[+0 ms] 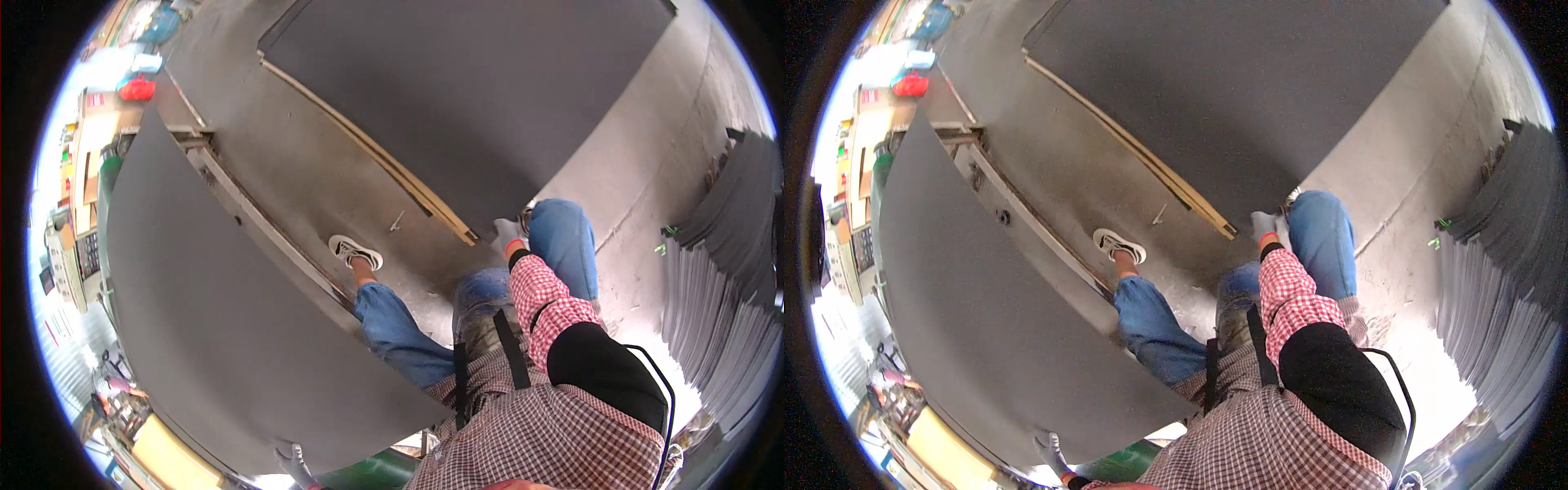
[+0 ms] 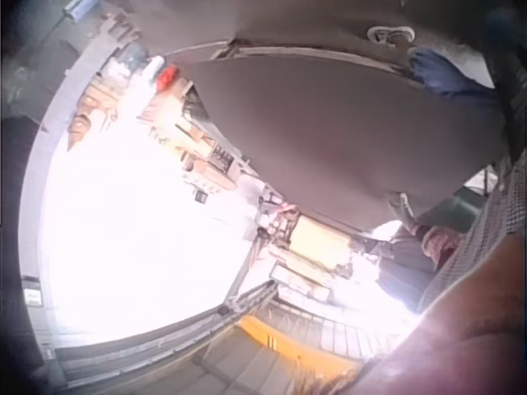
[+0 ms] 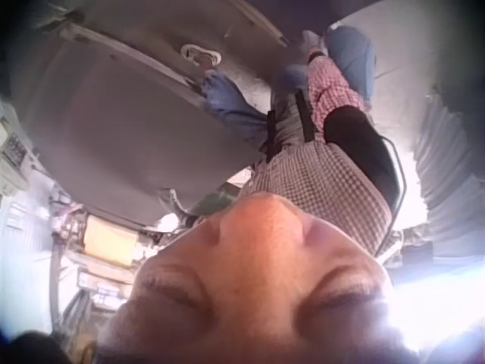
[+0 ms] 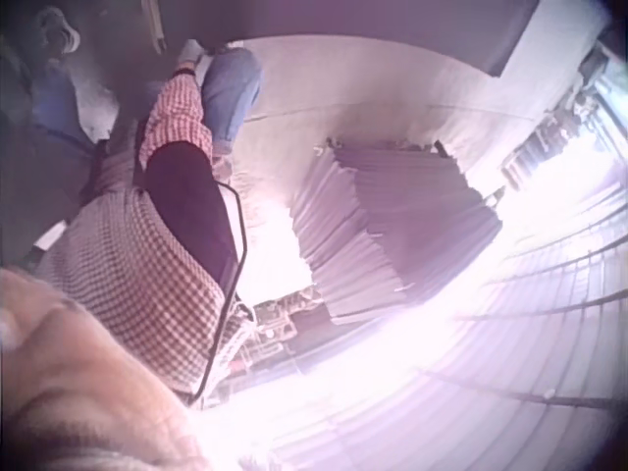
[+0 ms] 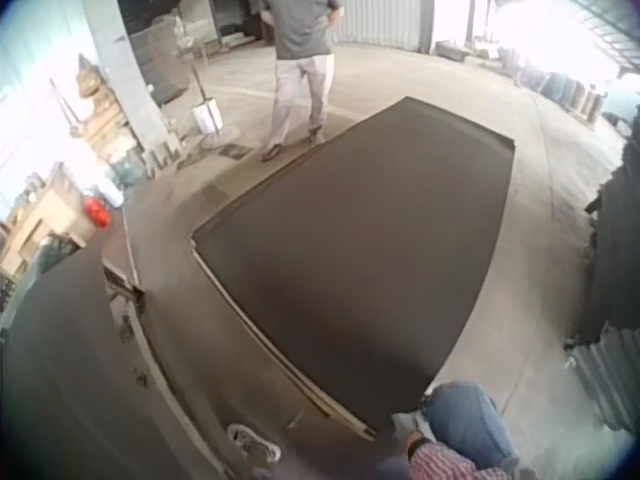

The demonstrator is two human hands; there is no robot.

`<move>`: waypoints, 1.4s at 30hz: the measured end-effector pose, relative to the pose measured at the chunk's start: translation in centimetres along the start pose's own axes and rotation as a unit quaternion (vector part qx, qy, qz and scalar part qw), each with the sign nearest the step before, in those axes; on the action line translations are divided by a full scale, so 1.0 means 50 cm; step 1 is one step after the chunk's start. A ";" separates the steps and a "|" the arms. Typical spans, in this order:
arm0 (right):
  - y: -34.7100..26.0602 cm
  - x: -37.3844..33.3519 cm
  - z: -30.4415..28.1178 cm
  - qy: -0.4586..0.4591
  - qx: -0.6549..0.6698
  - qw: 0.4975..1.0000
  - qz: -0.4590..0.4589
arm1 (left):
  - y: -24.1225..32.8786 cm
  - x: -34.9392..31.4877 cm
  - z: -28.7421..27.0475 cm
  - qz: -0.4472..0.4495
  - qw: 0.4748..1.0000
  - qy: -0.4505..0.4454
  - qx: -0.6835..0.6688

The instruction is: Stacking large grey foam or rubber sheets onto a conveyor belt or workspace table.

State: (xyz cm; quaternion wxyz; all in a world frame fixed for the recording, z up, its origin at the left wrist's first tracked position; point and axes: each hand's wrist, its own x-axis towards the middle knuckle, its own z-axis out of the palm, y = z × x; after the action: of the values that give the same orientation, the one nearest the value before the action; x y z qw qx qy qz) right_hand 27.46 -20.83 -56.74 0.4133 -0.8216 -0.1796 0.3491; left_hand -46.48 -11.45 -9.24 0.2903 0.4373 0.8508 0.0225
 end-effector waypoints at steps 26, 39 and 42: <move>-1.122 -0.486 -0.206 -0.376 0.302 0.847 -0.225 | 0.949 -0.540 0.178 0.360 0.611 -0.188 -0.679; -0.766 -0.473 -0.474 -0.151 0.329 0.871 -0.332 | -0.198 -0.325 -0.200 0.149 0.544 0.421 -0.710; -0.782 -0.595 -0.370 -0.356 0.443 0.802 -0.185 | -0.034 -0.363 0.017 0.118 0.553 0.347 -0.748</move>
State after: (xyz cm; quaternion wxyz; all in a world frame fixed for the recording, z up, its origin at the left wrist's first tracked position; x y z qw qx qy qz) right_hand 19.96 -25.21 -4.95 0.6955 -0.3183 -0.2886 0.5759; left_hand -39.16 -26.45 -1.81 0.1899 0.1175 0.5031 0.8349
